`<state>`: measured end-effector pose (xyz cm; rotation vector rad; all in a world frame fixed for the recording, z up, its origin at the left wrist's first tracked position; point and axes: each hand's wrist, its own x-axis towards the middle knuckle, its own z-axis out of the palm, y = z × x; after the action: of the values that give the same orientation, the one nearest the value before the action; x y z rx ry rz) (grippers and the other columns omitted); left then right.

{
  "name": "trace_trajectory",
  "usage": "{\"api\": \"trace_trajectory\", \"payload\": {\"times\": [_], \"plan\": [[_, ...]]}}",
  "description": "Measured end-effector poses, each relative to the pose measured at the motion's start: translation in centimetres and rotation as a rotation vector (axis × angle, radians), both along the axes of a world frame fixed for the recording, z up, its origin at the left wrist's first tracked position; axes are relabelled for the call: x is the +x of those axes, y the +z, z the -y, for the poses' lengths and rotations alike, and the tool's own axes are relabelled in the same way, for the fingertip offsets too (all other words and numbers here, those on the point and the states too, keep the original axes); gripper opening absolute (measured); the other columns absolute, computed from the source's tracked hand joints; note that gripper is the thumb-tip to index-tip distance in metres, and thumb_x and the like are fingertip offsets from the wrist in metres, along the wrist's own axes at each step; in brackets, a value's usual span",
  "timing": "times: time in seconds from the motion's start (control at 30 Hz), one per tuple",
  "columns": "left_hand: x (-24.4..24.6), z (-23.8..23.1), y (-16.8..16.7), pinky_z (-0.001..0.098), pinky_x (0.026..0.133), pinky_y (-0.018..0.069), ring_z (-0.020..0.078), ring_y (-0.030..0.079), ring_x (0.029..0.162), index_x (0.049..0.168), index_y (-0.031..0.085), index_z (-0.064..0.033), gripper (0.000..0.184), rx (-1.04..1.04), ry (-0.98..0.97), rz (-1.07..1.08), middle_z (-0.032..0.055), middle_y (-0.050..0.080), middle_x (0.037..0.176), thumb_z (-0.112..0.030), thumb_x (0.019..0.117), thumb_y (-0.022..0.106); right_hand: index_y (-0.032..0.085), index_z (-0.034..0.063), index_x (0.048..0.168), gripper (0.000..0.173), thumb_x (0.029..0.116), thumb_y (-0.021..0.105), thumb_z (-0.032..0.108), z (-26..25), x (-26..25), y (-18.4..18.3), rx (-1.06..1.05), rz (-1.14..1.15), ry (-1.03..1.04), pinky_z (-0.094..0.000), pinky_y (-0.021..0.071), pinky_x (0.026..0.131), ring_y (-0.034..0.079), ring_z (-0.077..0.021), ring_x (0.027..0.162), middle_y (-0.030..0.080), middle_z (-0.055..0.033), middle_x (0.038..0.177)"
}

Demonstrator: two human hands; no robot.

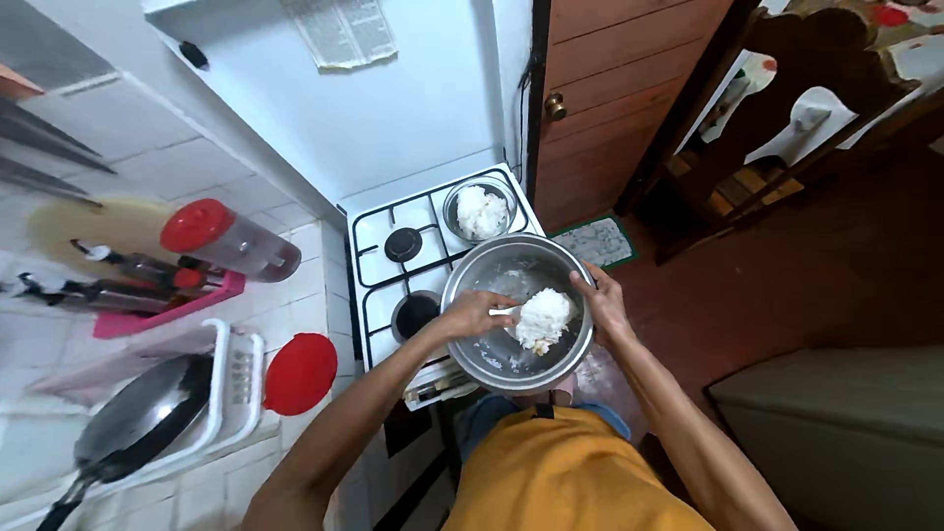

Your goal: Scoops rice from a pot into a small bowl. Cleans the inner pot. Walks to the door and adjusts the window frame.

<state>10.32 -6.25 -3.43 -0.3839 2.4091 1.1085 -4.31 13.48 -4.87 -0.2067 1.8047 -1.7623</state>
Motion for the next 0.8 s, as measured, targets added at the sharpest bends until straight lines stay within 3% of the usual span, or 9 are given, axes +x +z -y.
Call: {"api": "trace_trajectory", "payload": {"times": [0.13, 0.23, 0.3, 0.4, 0.5, 0.63, 0.73, 0.8], "plan": [[0.3, 2.2, 3.8, 0.0499, 0.099, 0.0519, 0.0314, 0.068, 0.111, 0.139, 0.061, -0.0028, 0.042, 0.075, 0.058, -0.056, 0.0225, 0.066, 0.130, -0.022, 0.1012, 0.064, 0.060, -0.0002, 0.134, 0.032, 0.1040, 0.058, 0.010, 0.2, -1.1, 0.4, -0.004, 0.040, -0.026, -0.0302, 0.0604, 0.078, 0.071, -0.0135, 0.089, 0.070, -0.0147, 0.111], [0.3, 4.5, 5.4, 0.0335, 0.083, 0.0540, 0.0146, 0.064, 0.089, 0.133, 0.062, 0.0007, 0.036, 0.125, 0.120, -0.074, 0.0162, 0.068, 0.115, -0.016, 0.1016, 0.063, 0.059, 0.0012, 0.136, 0.033, 0.1039, 0.059, 0.011, 0.5, -2.0, 0.4, 0.008, 0.071, -0.007, -0.0316, 0.0604, 0.078, 0.070, -0.0149, 0.089, 0.069, -0.0147, 0.112], [0.1, 6.1, 6.4, 0.0292, 0.076, 0.0526, 0.0098, 0.060, 0.079, 0.130, 0.062, 0.0025, 0.032, 0.133, 0.169, -0.104, 0.0133, 0.069, 0.106, -0.010, 0.1005, 0.063, 0.058, 0.0022, 0.138, 0.035, 0.1047, 0.058, 0.012, 0.5, -2.7, 0.1, 0.019, 0.085, 0.015, -0.0323, 0.0602, 0.079, 0.070, -0.0155, 0.090, 0.069, -0.0150, 0.114], [-0.9, 9.2, 7.5, 0.0300, 0.069, 0.0512, 0.0100, 0.059, 0.071, 0.129, 0.063, 0.0023, 0.030, 0.068, 0.231, -0.188, 0.0115, 0.070, 0.093, -0.008, 0.1007, 0.063, 0.055, 0.0020, 0.142, 0.037, 0.1061, 0.055, 0.012, 0.2, -3.6, -0.7, 0.013, 0.116, 0.048, -0.0321, 0.0604, 0.079, 0.070, -0.0152, 0.091, 0.068, -0.0151, 0.115], [-3.0, 12.8, 7.4, 0.0310, 0.070, 0.0502, 0.0097, 0.056, 0.070, 0.134, 0.061, 0.0016, 0.034, -0.005, 0.292, -0.195, 0.0103, 0.068, 0.089, -0.010, 0.1017, 0.062, 0.054, 0.0003, 0.142, 0.037, 0.1066, 0.053, 0.011, -0.1, -4.1, -1.3, -0.009, 0.119, 0.069, -0.0324, 0.0607, 0.081, 0.070, -0.0159, 0.094, 0.067, -0.0156, 0.119], [-6.7, 17.0, 4.7, 0.0439, 0.076, 0.0505, 0.0208, 0.057, 0.071, 0.127, 0.064, 0.0039, 0.032, -0.154, 0.283, -0.142, 0.0159, 0.065, 0.083, -0.015, 0.1011, 0.066, 0.053, -0.0006, 0.142, 0.037, 0.1066, 0.052, 0.010, -0.1, -4.0, -1.3, -0.013, 0.102, 0.084, -0.0316, 0.0601, 0.083, 0.070, -0.0150, 0.097, 0.066, -0.0154, 0.122], [-10.1, 17.9, 2.0, 0.0622, 0.094, 0.0478, 0.0412, 0.065, 0.095, 0.121, 0.067, 0.0078, 0.035, -0.249, 0.237, -0.018, 0.0291, 0.068, 0.102, -0.021, 0.1014, 0.066, 0.052, -0.0011, 0.142, 0.037, 0.1063, 0.052, 0.009, -0.1, -4.0, -1.0, -0.017, 0.111, 0.084, -0.0314, 0.0601, 0.083, 0.070, -0.0148, 0.097, 0.066, -0.0158, 0.123], [-12.4, 17.8, 0.0, 0.0719, 0.096, 0.0431, 0.0485, 0.063, 0.108, 0.114, 0.070, 0.0074, 0.040, -0.323, 0.239, 0.100, 0.0319, 0.067, 0.110, -0.029, 0.0992, 0.068, 0.053, -0.0010, 0.142, 0.037, 0.1060, 0.053, 0.009, -0.1, -4.0, -0.9, -0.021, 0.121, 0.079, -0.0316, 0.0604, 0.083, 0.070, -0.0152, 0.097, 0.066, -0.0158, 0.122]]}}
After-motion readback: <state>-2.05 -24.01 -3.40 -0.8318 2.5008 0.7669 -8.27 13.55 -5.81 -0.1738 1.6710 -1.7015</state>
